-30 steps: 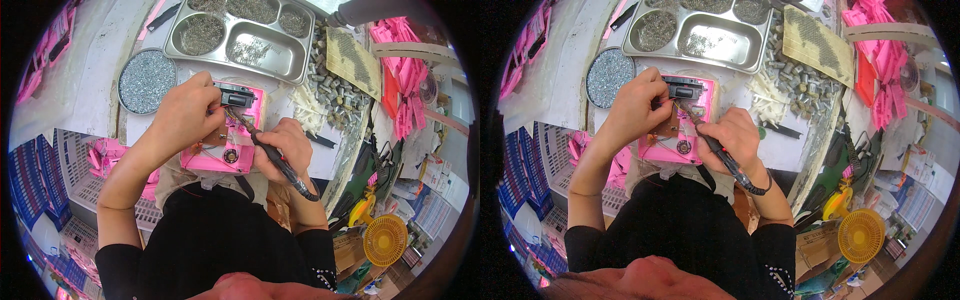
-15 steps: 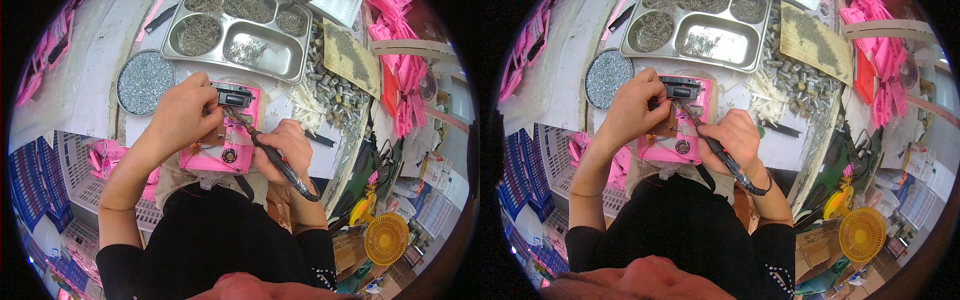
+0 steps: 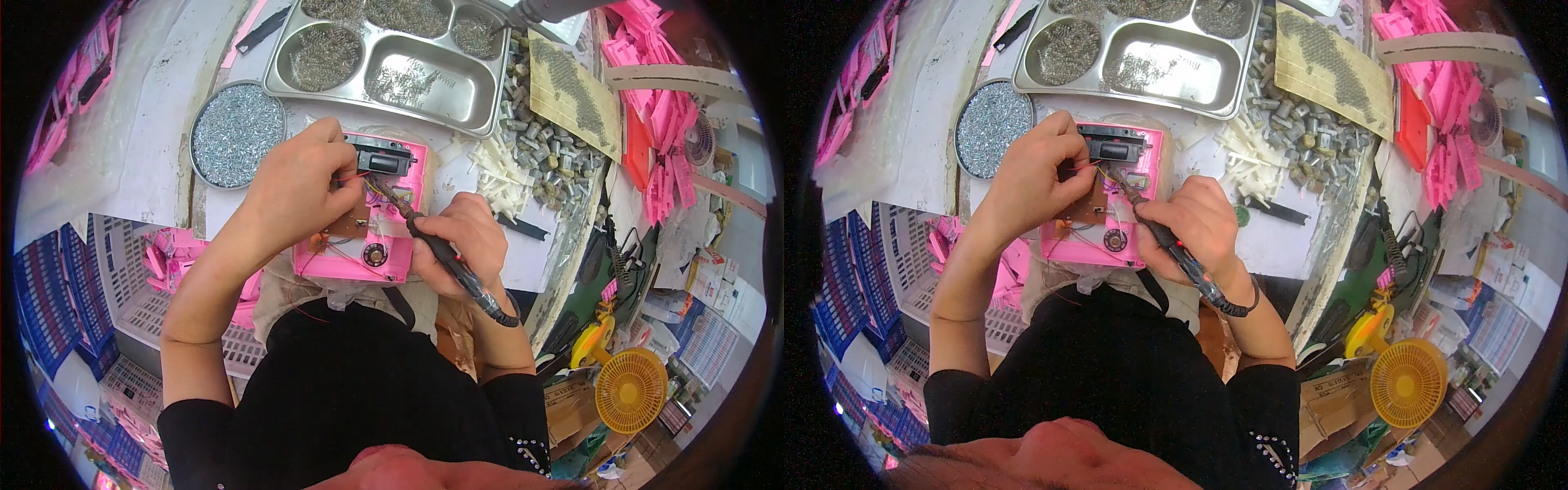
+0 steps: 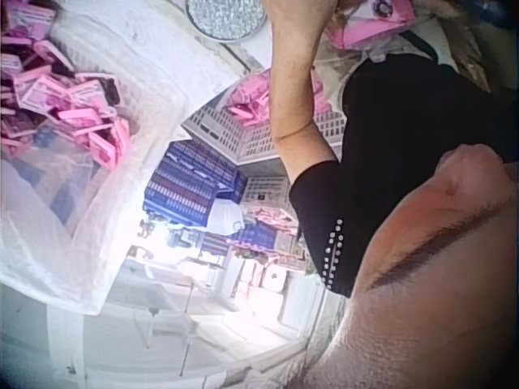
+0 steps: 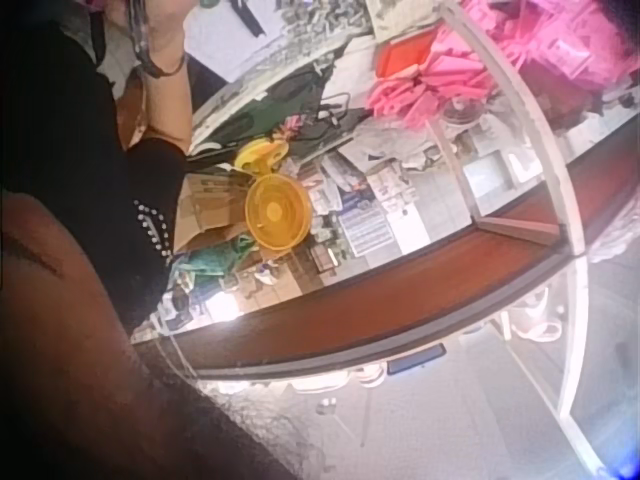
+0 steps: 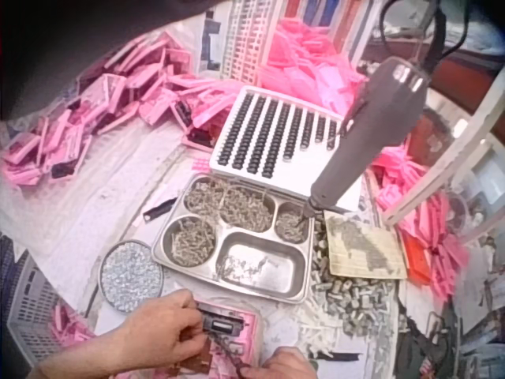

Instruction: Assembling the internal components and housing of a pink plastic toy device.

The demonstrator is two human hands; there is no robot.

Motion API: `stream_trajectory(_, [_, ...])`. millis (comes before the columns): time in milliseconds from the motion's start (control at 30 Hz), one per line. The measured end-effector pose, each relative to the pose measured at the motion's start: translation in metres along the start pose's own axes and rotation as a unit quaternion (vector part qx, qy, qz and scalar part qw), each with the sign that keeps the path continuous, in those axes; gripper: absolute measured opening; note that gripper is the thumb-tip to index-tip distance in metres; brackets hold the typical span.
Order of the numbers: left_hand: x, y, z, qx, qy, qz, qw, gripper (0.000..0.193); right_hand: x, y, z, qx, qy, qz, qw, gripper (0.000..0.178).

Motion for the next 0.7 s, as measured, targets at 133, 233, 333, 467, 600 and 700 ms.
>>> stream_trajectory(133, [-0.0013, -0.0004, 0.0005, 0.0, 0.002, 0.001, 1.0, 0.017, -0.0004, 0.0003, 0.0007, -0.006, -0.003, 0.002, 1.0, 0.03])
stream_trajectory(233, [-0.0003, 0.0007, 0.001, -0.009, 0.006, -0.002, 1.0, 0.017, -0.0006, 0.0003, 0.001, -0.001, 0.0, 0.002, 1.0, 0.03])
stream_trajectory(333, [0.0002, 0.0003, 0.0008, -0.006, 0.006, 0.001, 1.0, 0.017, -0.0009, -0.0004, 0.001, 0.005, 0.002, 0.002, 1.0, 0.03])
stream_trajectory(467, [0.0003, -0.0007, 0.0001, -0.005, 0.016, 0.008, 1.0, 0.017, -0.002, 0.0007, 0.0023, 0.002, 0.001, 0.001, 1.0, 0.03])
stream_trajectory(600, [0.0006, -0.0011, 0.0006, 0.004, 0.011, 0.012, 1.0, 0.017, -0.0025, 0.0018, 0.0012, -0.001, -0.003, -0.003, 1.0, 0.03])
stream_trajectory(700, [0.0005, -0.0009, 0.0012, 0.012, 0.0, 0.024, 1.0, 0.016, -0.0028, 0.002, 0.0009, -0.005, -0.007, 0.0, 1.0, 0.03])
Point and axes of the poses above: each hand's wrist, its own z-axis away from the middle knuckle, its own y-axis out of the palm, x = y × z, the point moved 4 cm from there along -z, towards the middle knuckle, and after that the axes turned 2 degrees about -x, right-handed, at the moved point
